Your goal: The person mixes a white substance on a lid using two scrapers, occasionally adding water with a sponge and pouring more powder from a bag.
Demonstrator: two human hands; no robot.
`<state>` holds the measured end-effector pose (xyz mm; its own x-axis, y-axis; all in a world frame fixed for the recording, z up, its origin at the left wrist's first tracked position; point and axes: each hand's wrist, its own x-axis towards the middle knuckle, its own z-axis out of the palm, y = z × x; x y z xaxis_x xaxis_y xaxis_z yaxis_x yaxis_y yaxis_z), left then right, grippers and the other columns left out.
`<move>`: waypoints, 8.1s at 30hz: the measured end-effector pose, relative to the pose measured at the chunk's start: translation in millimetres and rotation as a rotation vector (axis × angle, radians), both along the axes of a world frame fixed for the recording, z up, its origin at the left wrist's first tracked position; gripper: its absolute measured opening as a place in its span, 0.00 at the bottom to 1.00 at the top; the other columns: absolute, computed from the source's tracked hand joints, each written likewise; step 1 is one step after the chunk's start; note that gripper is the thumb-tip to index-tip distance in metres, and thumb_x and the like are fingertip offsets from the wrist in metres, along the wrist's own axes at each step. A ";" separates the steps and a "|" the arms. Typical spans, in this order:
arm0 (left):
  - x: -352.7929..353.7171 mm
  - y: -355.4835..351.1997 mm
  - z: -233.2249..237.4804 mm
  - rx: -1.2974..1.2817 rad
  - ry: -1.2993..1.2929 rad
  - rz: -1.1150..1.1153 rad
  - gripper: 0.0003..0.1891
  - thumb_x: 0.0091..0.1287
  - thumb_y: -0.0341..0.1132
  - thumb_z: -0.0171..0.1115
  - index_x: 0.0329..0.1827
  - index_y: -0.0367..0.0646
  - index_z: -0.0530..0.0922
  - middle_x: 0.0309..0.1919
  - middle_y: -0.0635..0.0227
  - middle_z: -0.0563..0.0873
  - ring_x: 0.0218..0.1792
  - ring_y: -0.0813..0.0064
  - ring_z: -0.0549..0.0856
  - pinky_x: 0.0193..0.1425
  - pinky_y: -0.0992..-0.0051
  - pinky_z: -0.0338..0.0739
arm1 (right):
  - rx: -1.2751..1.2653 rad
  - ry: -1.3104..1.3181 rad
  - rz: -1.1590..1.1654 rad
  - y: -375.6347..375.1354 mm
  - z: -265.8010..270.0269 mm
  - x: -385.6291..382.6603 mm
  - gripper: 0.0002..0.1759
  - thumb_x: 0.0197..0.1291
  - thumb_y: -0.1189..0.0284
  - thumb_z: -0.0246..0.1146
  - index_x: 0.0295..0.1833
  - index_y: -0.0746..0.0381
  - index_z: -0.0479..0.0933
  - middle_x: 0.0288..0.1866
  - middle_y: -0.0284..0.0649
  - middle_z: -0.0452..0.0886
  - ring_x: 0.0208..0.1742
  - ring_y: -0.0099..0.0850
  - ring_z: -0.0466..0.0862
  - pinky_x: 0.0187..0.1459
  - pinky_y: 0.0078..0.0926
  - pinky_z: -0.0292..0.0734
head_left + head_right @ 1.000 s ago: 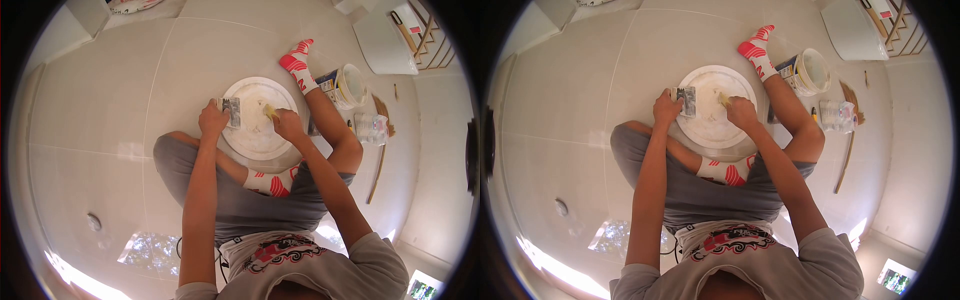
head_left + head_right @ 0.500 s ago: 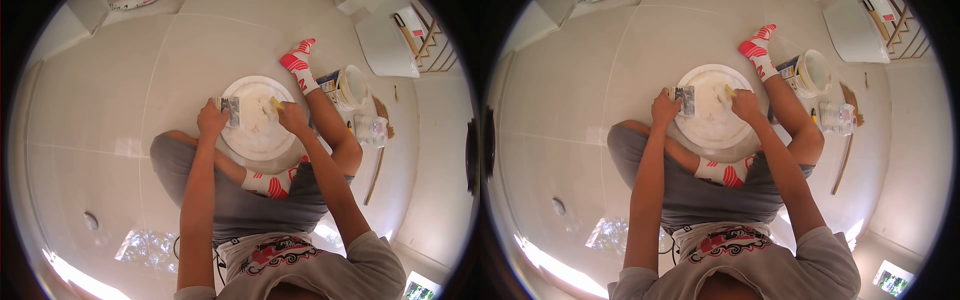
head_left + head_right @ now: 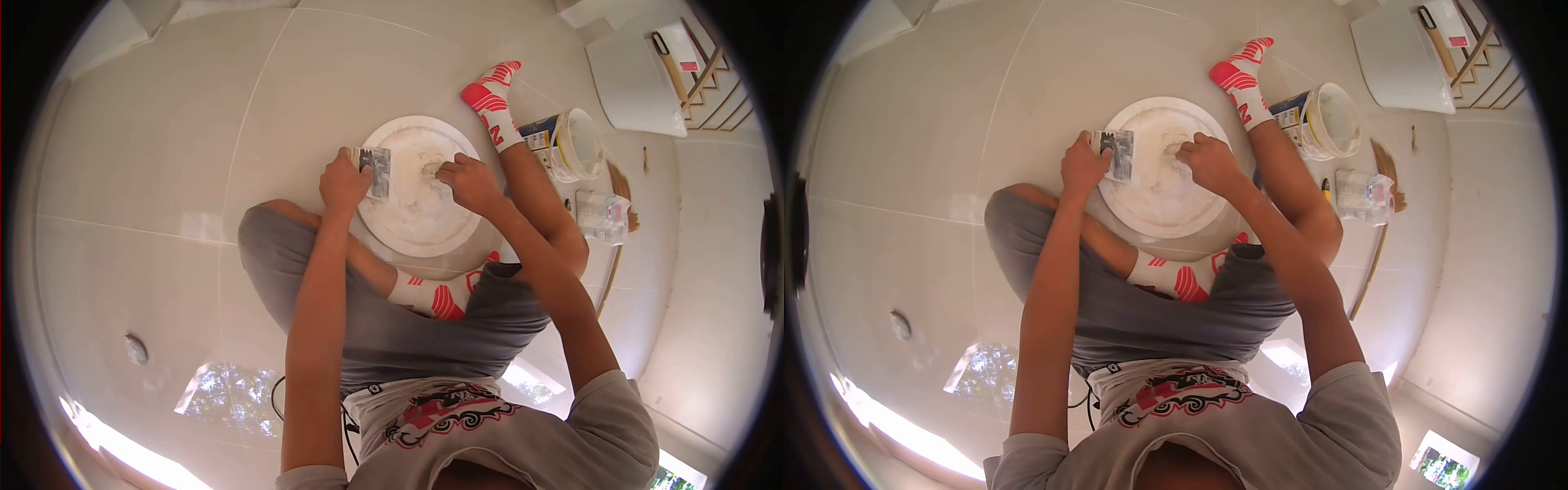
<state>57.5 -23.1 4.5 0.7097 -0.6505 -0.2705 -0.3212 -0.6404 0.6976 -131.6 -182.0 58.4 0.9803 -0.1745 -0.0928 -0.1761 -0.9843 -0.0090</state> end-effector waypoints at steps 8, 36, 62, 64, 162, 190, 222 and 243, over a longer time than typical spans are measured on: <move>-0.5 1.2 2.4 0.014 -0.008 0.003 0.22 0.53 0.41 0.65 0.47 0.37 0.73 0.35 0.48 0.84 0.39 0.50 0.84 0.45 0.59 0.78 | -0.006 -0.055 0.224 15.8 20.1 0.0 0.08 0.42 0.78 0.58 0.30 0.57 0.78 0.31 0.29 0.76 0.38 0.30 0.73 0.40 0.26 0.73; 1.8 1.3 1.2 0.026 0.009 -0.015 0.24 0.53 0.41 0.65 0.51 0.39 0.73 0.38 0.49 0.84 0.42 0.51 0.83 0.47 0.59 0.77 | 0.112 -0.061 -0.443 20.6 7.5 -21.8 0.03 0.51 0.74 0.60 0.31 0.62 0.74 0.29 0.43 0.79 0.36 0.42 0.79 0.35 0.38 0.75; 2.5 1.1 0.2 0.009 0.015 0.011 0.24 0.52 0.41 0.65 0.51 0.40 0.74 0.37 0.51 0.84 0.41 0.52 0.84 0.46 0.60 0.78 | -0.006 0.045 0.178 -5.6 13.9 -13.4 0.05 0.47 0.79 0.60 0.33 0.61 0.74 0.32 0.35 0.77 0.38 0.36 0.74 0.37 0.33 0.73; 0.8 0.3 1.4 0.015 0.026 0.007 0.24 0.52 0.41 0.65 0.51 0.40 0.74 0.37 0.51 0.84 0.41 0.53 0.84 0.46 0.60 0.78 | 0.064 -0.039 0.039 -0.2 22.3 -14.4 0.04 0.50 0.77 0.60 0.33 0.62 0.74 0.31 0.38 0.78 0.35 0.39 0.75 0.35 0.35 0.72; -94.2 -16.0 77.3 -0.368 -0.709 -0.582 0.09 0.56 0.29 0.61 0.39 0.48 0.83 0.26 0.70 0.80 0.28 0.68 0.82 0.28 0.69 0.77 | 1.496 -1.119 -1.298 55.8 -19.8 -51.8 0.10 0.56 0.75 0.61 0.27 0.72 0.79 0.22 0.37 0.79 0.20 0.21 0.76 0.25 0.19 0.77; -68.5 9.0 78.5 -0.665 -0.825 -0.787 0.19 0.45 0.19 0.58 0.40 0.46 0.81 0.36 0.71 0.84 0.40 0.71 0.84 0.36 0.75 0.81 | 0.289 -0.215 -0.218 16.8 12.5 -39.8 0.06 0.36 0.78 0.62 0.26 0.60 0.78 0.33 0.37 0.78 0.41 0.37 0.78 0.41 0.33 0.78; -120.4 6.4 108.7 -0.277 -0.720 -0.720 0.07 0.55 0.29 0.61 0.37 0.45 0.82 0.26 0.69 0.77 0.26 0.67 0.81 0.26 0.68 0.76 | -0.089 -0.816 -0.142 14.9 11.8 -73.1 0.07 0.34 0.76 0.61 0.25 0.63 0.75 0.30 0.35 0.75 0.36 0.32 0.75 0.40 0.29 0.73; -48.3 16.3 77.2 -0.504 -0.924 -0.865 0.17 0.47 0.24 0.58 0.43 0.47 0.80 0.39 0.73 0.81 0.47 0.72 0.81 0.42 0.73 0.81 | 0.252 -0.620 -0.201 26.8 39.9 -84.1 0.08 0.38 0.78 0.62 0.29 0.57 0.77 0.29 0.32 0.78 0.35 0.33 0.78 0.38 0.32 0.75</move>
